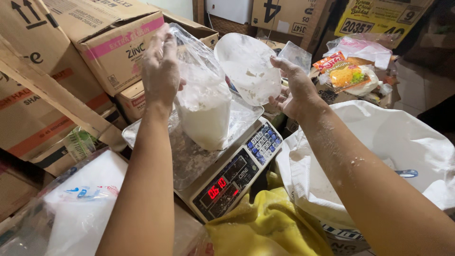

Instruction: The person scoops white powder from a large sack into a plastic bag on a digital scale, adjusts the amount to reach a target weight, ties the bag, and places it aside. The process is repeated with a second bag.

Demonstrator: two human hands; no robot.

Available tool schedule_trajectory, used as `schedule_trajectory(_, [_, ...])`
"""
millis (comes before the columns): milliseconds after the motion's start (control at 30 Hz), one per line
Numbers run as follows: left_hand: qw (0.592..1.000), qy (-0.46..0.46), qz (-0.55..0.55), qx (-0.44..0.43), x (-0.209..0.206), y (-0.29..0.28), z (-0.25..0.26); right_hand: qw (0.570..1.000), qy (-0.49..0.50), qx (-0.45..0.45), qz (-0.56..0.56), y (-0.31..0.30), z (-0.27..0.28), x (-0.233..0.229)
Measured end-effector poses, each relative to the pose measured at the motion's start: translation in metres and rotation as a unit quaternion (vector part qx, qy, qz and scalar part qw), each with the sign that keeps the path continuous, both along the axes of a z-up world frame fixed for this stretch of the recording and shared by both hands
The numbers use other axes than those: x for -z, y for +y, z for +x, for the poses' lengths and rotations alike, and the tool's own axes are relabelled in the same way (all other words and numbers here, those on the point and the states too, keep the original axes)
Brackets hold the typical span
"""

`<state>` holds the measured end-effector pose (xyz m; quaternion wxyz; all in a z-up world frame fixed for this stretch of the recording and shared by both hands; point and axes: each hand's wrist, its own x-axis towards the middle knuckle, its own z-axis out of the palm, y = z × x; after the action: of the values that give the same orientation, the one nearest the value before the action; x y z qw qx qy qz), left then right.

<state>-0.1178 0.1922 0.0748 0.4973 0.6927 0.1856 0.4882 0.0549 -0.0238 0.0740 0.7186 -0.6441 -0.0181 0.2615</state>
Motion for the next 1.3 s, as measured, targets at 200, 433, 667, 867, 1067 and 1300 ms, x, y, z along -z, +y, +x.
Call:
schedule_trajectory(200, [0.998,-0.049,0.007,-0.039,0.021,0.0,-0.007,1.0,-0.001,-0.009,0.015,-0.005,-0.006,-0.004])
schedule_trajectory(433, [0.984,-0.097,-0.117,-0.094,0.042,-0.021,-0.016,0.998,-0.067,-0.009,0.011,-0.012,-0.016,-0.022])
schedule_trajectory(667, [0.913,-0.139,-0.34,-0.178,0.074,-0.064,-0.01,0.997,-0.064,-0.004,0.039,-0.03,-0.023,-0.027])
schedule_trajectory(867, [0.956,-0.197,0.057,-0.21,0.089,-0.101,0.008,0.996,-0.068,0.008,0.053,-0.088,0.01,-0.019])
schedule_trajectory(1067, [0.967,-0.212,-0.025,0.141,0.076,-0.209,0.066,0.976,-0.195,0.094,0.001,-0.206,0.046,-0.021])
schedule_trajectory(1300, [0.958,0.055,0.101,0.265,0.086,-0.284,0.105,0.87,-0.318,0.115,-0.36,-0.303,0.079,0.027])
